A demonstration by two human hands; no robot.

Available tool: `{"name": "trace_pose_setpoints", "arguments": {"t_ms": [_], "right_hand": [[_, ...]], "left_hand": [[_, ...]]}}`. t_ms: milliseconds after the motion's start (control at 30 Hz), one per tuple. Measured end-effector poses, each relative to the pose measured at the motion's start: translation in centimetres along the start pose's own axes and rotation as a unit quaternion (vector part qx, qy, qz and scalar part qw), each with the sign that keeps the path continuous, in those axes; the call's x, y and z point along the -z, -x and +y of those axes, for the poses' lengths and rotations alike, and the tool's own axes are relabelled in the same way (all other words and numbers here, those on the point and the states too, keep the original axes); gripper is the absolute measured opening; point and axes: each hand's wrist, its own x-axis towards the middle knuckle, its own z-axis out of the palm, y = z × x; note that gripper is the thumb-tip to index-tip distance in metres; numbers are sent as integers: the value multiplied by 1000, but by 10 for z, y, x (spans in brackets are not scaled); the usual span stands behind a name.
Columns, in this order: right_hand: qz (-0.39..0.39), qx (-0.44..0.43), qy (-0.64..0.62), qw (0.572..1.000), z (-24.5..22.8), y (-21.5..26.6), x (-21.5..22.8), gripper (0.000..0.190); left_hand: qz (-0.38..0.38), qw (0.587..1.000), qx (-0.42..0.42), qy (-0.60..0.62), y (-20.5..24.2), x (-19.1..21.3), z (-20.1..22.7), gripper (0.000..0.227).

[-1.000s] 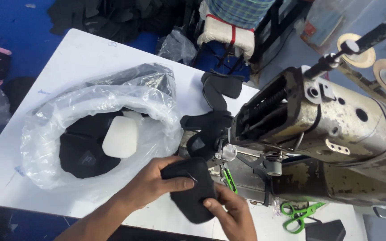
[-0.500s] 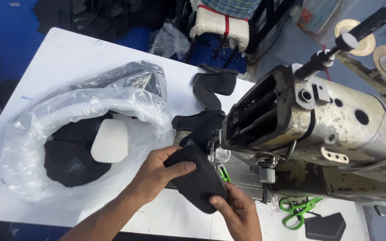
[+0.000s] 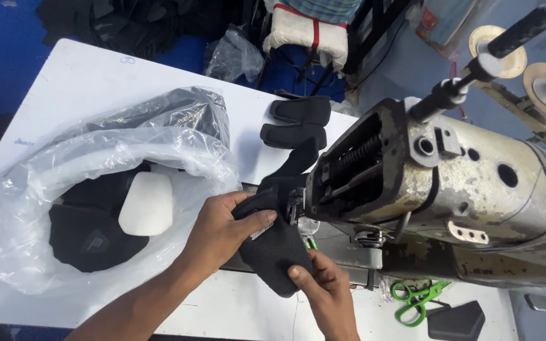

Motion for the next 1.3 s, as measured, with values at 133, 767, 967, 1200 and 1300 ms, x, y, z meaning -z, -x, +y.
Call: {"name": "trace_pose_setpoints", "arguments": {"t_ms": [133, 767, 967, 1200, 1300], "right_hand": [[-21, 0, -12, 1000, -11, -2, -7, 29], [44, 4, -188, 981, 6, -15, -69, 26], [117, 2, -155, 981, -27, -14, -95, 26], [135, 32, -136, 981, -16, -12, -85, 27], [163, 23, -117, 979, -22, -6, -78, 26]], "left_hand": [[19, 996, -28, -79, -2, -2, 12, 29], [-181, 975, -30, -128, -95, 28, 32, 36], [-213, 968, -46, -122, -121, 34, 35, 39], [-155, 978, -19, -137, -82, 63, 29, 41], [-126, 985, 29, -117, -53, 73, 22, 42]]}}
